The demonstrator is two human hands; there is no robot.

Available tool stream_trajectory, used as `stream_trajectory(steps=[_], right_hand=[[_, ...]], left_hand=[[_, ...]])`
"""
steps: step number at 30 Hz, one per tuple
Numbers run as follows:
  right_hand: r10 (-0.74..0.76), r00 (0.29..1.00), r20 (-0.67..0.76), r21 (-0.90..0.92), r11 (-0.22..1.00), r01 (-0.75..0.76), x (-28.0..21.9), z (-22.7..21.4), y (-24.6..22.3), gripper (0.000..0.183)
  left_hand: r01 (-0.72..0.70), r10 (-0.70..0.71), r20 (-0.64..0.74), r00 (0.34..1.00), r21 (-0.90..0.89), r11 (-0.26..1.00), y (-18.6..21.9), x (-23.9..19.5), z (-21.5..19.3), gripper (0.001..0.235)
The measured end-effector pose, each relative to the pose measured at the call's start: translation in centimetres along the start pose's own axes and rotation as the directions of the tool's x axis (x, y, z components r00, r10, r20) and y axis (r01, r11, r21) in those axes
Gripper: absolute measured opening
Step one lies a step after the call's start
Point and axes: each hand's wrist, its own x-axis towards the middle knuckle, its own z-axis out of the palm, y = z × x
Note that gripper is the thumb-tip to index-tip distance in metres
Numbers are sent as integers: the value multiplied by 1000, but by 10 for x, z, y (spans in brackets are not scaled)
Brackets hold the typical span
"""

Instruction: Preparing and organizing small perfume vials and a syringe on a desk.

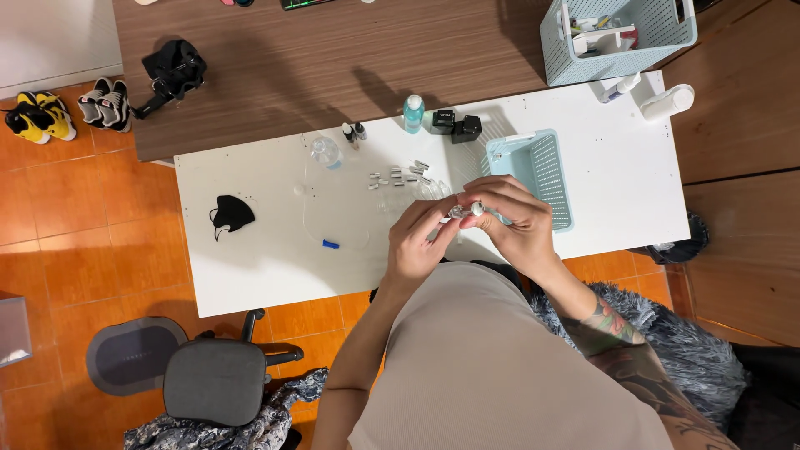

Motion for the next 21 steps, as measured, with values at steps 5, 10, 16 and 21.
stream_trajectory(steps=[5,10,16,21], right_hand=[[-4,999,40,9,1000,4,0,-5,2,25],[-16,996,88,-28,999,18,0,-19,4,22],[156,987,32,-170,974,-148,-12,-67,47,21],[361,912,-195,-388,826,-409,-39,-105,143,21]], left_hand=[[39,-39,2,999,-34,999,-4,-5,5,29],[99,-97,30,995,-63,993,7,3,5,31],[263,-246,168,955,-92,960,13,-3,-7,65],[510,-554,286,782,216,832,16,-14,-31,43]])
